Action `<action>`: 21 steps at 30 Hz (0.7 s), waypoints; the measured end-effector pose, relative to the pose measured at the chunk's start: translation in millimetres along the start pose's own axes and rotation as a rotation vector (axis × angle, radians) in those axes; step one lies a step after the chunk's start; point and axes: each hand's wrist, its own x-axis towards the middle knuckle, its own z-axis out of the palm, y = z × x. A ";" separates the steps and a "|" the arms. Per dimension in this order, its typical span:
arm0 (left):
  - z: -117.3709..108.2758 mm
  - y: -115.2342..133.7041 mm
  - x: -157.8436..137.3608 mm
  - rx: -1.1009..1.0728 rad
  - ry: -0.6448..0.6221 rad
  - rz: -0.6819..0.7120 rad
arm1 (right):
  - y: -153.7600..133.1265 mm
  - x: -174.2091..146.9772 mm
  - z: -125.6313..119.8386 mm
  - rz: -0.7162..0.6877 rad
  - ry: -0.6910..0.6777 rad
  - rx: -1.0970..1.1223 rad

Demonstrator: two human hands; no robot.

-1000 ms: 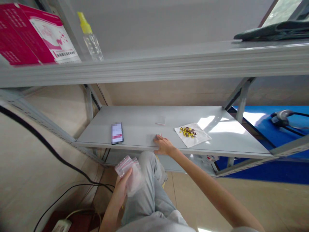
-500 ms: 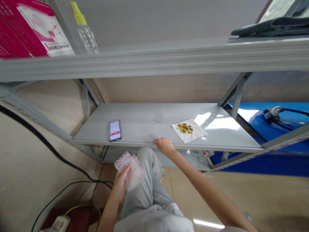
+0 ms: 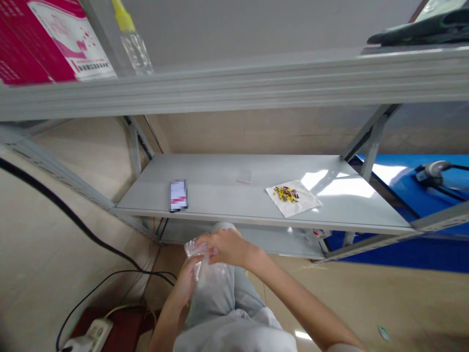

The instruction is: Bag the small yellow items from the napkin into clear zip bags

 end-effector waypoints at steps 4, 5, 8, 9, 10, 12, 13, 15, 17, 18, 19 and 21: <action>-1.7 -3.0 0.4 -0.001 -0.031 0.050 | -2.7 7.9 6.0 -0.053 0.042 -0.010; -1.8 -2.7 0.4 -0.005 -0.033 0.050 | -2.4 9.2 8.9 -0.066 0.037 0.015; -1.4 -0.9 -0.6 -0.046 0.009 0.030 | -1.9 11.3 19.8 -0.038 0.072 0.013; -1.1 -0.1 -1.5 -0.061 0.005 0.020 | -2.5 11.3 23.3 -0.020 0.091 0.001; -0.7 0.7 -2.8 -0.066 -0.014 0.015 | -3.2 11.2 26.3 -0.005 0.109 -0.005; -0.1 2.3 -6.0 -0.034 -0.089 0.021 | -4.1 11.1 28.8 -0.016 0.144 0.021; 0.1 3.0 -7.8 -0.012 -0.118 0.029 | -3.0 11.8 27.8 -0.054 0.147 0.059; 0.1 4.0 -10.7 0.007 -0.112 0.031 | 5.3 17.3 20.7 -0.171 0.130 0.164; -0.4 5.1 -12.4 -0.005 -0.070 0.002 | 24.5 29.7 7.4 -0.212 0.116 0.205; -0.9 5.9 -12.8 -0.011 -0.046 -0.005 | 38.4 38.4 -0.7 -0.161 0.140 0.170; -1.6 6.8 -13.1 -0.009 -0.026 -0.007 | 54.5 47.9 -9.3 -0.010 0.199 0.054; -3.9 9.2 -13.8 0.004 -0.001 -0.011 | 90.6 66.2 -26.4 0.325 0.303 -0.154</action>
